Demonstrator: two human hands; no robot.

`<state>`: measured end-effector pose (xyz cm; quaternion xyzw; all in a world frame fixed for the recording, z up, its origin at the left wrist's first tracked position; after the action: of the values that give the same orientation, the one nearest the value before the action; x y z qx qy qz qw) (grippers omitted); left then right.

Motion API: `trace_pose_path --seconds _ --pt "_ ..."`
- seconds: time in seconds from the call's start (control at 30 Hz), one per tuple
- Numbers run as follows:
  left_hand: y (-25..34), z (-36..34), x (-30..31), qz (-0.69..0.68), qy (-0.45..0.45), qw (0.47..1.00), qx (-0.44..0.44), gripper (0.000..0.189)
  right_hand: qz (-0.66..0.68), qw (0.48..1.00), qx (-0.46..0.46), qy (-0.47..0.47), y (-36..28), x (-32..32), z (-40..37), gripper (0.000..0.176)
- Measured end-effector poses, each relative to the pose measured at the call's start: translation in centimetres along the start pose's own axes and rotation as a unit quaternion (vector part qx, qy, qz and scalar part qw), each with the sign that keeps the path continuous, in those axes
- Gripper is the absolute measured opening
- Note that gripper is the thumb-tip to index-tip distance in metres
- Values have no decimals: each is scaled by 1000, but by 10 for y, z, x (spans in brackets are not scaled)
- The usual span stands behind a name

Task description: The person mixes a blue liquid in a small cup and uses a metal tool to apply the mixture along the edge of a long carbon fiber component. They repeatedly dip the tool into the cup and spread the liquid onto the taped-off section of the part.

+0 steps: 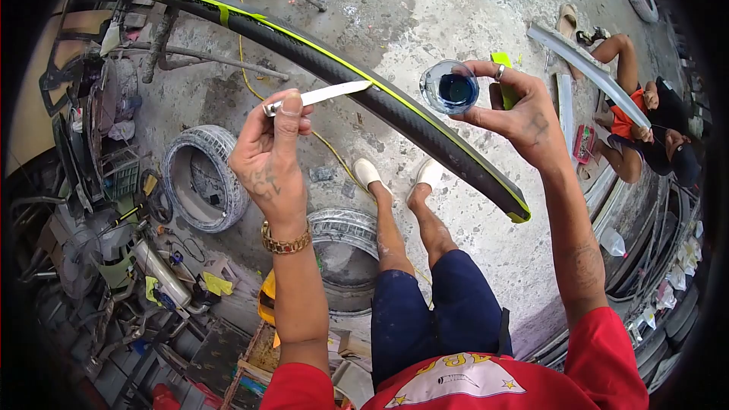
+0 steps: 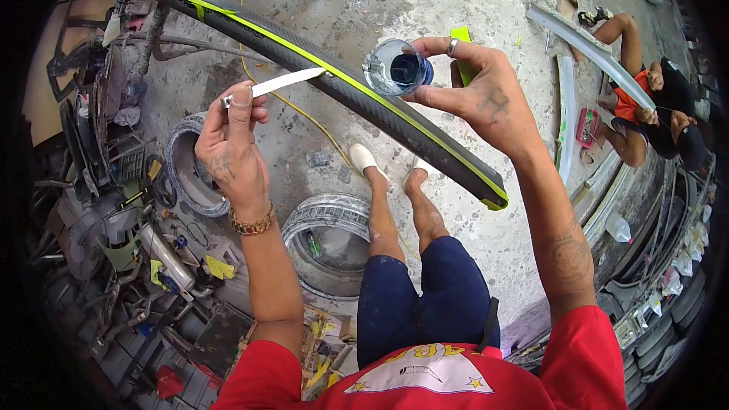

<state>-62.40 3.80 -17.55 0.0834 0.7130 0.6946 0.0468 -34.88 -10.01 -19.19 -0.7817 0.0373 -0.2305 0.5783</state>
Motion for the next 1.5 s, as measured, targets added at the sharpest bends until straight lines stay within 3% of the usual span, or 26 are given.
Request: trace_pose_path --seconds 0.4,0.9,1.07,1.3,1.43,1.5 --pt "-2 1 4 -20 30 999 8 24 9 1000 17 -9 -6 -1 7 44" --pt "16 -1 -8 76 16 996 -35 23 2 999 32 -29 -9 -10 17 44" --pt "16 6 8 -3 68 998 -14 24 -33 997 -9 -65 -14 -13 21 45" --pt "36 -3 -9 -59 20 997 -37 24 -55 994 85 -47 -44 -18 27 43" --pt "35 -5 -28 15 -29 998 -48 24 -110 984 138 -32 -60 -25 27 42" --pt "19 -5 -37 0 -58 998 0 25 -108 978 175 -23 -67 -28 25 43"
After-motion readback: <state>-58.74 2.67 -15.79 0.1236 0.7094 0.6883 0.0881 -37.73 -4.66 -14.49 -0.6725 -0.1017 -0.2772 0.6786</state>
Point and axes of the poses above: each hand's wrist, its own z-axis towards the middle knuckle, its own x-axis out of the back of the hand, y = z × x, the point moved 8 cm from there along z, towards the middle knuckle, and after that the axes turned 2 degrees about y, right-handed, at the moved point
